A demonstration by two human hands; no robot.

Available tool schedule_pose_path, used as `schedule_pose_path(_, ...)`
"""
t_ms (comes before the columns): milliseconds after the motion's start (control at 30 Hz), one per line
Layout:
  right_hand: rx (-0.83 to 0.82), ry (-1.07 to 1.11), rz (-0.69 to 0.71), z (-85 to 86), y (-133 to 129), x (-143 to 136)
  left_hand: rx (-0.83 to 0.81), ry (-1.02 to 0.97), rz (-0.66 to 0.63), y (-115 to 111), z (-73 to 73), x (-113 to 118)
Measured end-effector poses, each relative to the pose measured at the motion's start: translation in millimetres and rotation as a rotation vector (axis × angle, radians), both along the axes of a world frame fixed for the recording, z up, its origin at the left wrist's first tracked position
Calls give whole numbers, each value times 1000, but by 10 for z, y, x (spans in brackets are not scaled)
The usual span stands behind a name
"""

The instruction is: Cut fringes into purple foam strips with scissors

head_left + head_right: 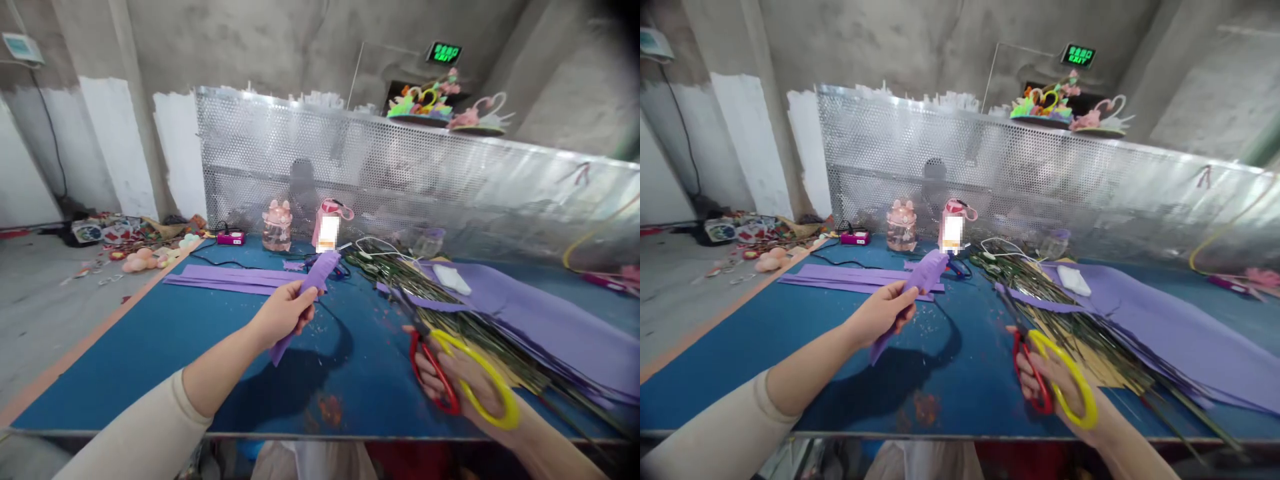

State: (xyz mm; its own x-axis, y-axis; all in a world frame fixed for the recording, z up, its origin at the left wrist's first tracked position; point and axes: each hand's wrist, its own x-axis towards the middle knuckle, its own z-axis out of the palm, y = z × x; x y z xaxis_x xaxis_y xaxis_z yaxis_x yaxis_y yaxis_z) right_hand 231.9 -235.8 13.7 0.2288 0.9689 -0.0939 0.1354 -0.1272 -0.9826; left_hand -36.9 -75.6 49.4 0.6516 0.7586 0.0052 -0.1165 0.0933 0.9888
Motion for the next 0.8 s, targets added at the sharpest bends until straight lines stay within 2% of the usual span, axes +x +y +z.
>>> schedule_pose_path(67, 46, 53, 71, 28, -26, -139, -4, -28, 7, 16, -18, 3)
schedule_pose_path(233, 49, -340, 208, 183, 65, -437, -17, -128, -13, 30, -44, 24)
schedule_pose_path(433, 143, -682, 341, 408, 326, -617, 92, -83, 25, 20, -21, 5)
schedule_pose_path(667, 230, -981, 237, 572, 537, -832, 210, -49, 73, 23, -26, 2)
schedule_pose_path(800, 236, -1040, 259, 643, 551, -810, 216, -77, 134, 31, -7, -11)
